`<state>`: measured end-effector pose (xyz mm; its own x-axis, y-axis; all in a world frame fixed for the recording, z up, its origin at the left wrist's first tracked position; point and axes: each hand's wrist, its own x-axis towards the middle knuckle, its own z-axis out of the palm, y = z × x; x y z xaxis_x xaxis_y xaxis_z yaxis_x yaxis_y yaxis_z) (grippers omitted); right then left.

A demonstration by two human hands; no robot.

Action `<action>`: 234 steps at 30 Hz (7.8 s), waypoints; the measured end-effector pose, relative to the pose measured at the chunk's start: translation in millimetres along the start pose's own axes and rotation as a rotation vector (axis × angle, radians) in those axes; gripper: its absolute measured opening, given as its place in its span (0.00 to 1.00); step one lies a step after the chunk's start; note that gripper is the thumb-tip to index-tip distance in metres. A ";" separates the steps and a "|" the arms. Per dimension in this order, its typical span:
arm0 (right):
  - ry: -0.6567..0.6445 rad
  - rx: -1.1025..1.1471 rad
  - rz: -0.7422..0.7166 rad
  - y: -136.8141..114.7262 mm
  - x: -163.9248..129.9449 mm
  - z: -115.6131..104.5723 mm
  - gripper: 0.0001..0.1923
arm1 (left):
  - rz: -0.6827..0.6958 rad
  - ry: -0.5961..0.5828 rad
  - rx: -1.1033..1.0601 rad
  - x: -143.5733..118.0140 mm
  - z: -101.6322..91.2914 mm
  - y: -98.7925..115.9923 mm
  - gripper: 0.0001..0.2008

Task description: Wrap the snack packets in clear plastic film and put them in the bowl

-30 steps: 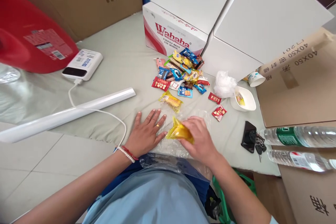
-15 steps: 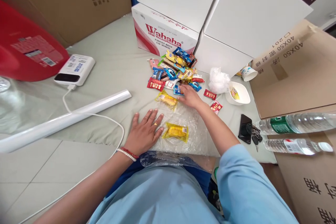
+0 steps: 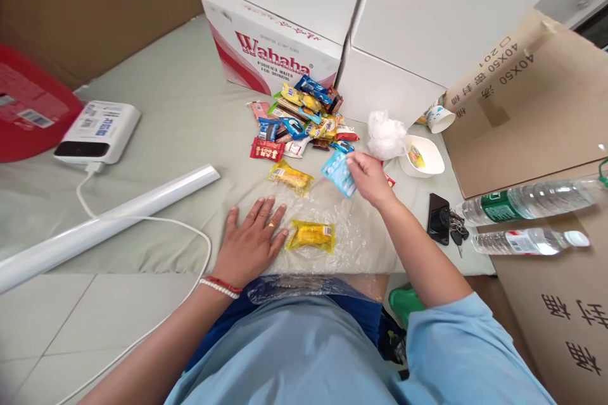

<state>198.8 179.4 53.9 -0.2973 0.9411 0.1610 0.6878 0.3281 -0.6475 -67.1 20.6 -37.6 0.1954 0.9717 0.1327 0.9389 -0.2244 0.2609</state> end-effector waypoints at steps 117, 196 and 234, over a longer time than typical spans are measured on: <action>-0.306 0.040 0.179 17.2 -109.2 -6.5 0.13 | -0.136 0.109 -0.461 8.1 -13.7 -43.2 0.10; -0.204 0.075 0.225 0.5 -131.4 0.1 0.25 | 0.157 -0.048 -0.114 -0.3 -11.0 75.5 0.22; -0.073 0.819 0.378 -41.2 -156.6 43.6 0.21 | 0.203 0.501 -0.392 6.1 1.0 100.0 0.16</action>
<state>188.2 15.0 22.9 -0.2075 0.9576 -0.2000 0.0695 -0.1894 -0.9794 28.2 4.2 -11.7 0.1134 0.7773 0.6188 0.7068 -0.5009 0.4996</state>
